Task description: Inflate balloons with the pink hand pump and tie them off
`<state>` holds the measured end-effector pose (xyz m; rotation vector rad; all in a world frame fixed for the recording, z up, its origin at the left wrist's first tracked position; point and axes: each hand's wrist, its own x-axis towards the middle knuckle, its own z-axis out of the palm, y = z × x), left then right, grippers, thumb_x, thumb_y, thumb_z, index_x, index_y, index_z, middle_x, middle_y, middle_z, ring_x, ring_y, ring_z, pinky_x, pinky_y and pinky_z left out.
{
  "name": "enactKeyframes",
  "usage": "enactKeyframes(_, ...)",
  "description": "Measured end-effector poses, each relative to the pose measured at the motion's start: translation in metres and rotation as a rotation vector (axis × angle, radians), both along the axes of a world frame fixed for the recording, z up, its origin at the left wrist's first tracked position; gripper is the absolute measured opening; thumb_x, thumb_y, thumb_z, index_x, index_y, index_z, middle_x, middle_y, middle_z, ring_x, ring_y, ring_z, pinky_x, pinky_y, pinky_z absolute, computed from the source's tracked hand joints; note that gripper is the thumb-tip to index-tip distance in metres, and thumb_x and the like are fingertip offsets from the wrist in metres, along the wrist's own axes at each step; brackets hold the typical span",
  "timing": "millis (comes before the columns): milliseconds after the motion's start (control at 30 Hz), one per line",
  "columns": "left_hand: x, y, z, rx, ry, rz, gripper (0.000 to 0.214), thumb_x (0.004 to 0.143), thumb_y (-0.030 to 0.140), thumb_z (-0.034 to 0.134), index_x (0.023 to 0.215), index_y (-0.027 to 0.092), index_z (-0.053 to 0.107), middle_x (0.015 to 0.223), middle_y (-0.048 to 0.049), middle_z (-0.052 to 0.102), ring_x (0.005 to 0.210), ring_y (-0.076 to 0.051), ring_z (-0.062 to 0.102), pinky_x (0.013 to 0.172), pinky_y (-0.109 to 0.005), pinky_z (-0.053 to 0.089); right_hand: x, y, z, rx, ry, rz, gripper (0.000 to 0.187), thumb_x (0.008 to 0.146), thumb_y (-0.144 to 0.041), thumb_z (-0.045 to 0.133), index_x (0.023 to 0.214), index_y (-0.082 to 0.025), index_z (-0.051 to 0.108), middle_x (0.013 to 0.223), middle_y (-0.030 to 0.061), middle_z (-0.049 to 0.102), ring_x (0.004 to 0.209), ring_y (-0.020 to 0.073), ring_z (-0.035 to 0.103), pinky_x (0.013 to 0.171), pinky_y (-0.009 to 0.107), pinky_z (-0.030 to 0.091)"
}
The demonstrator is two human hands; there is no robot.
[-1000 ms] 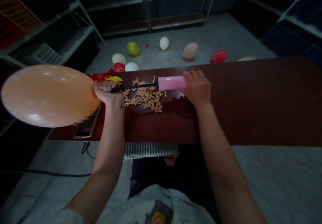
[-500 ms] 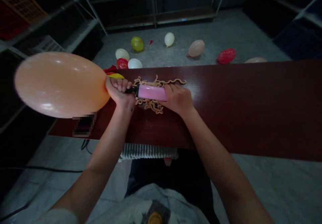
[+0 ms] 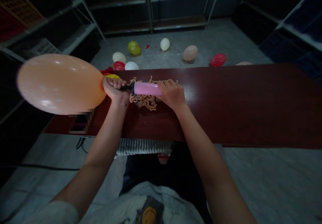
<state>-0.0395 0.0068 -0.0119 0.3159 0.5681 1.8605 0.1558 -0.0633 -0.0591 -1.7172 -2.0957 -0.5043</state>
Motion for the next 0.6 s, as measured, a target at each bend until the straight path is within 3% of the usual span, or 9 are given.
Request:
enactKeyframes(300, -0.020, 0.016, -0.011, 0.066, 0.057, 0.050, 0.049, 0.104, 0.023, 0.037, 0.059, 0.019, 0.017, 0.048, 0.0053, 0.017, 0.038, -0.009, 0.018, 0.044, -0.025, 0.023, 0.033, -0.007, 0.007, 0.001, -0.056, -0.102, 0.044, 0.093, -0.048, 0.052, 0.123, -0.017, 0.058, 0.106, 0.0148, 0.067, 0.099, 0.0310, 0.056, 0.076, 0.037, 0.042)
enactKeyframes(433, -0.030, 0.019, -0.008, 0.095, 0.089, 0.068, 0.055, 0.104, 0.029, 0.044, 0.058, 0.018, 0.017, 0.048, 0.0061, 0.016, 0.038, -0.009, 0.017, 0.044, -0.025, 0.024, 0.050, -0.009, 0.010, 0.028, -0.002, -0.150, 0.043, 0.093, -0.047, 0.052, 0.124, -0.017, 0.057, 0.110, 0.0166, 0.065, 0.104, 0.0332, 0.055, 0.081, 0.041, 0.044)
enactKeyframes(600, -0.040, 0.017, 0.001, 0.070, 0.128, 0.084, 0.056, 0.106, 0.034, 0.042, 0.058, 0.018, 0.019, 0.048, 0.0056, 0.016, 0.038, -0.009, 0.019, 0.044, -0.024, 0.026, 0.056, -0.009, 0.008, 0.053, 0.046, -0.174, 0.042, 0.090, -0.044, 0.057, 0.122, -0.017, 0.058, 0.112, 0.0166, 0.065, 0.104, 0.0329, 0.056, 0.083, 0.042, 0.045)
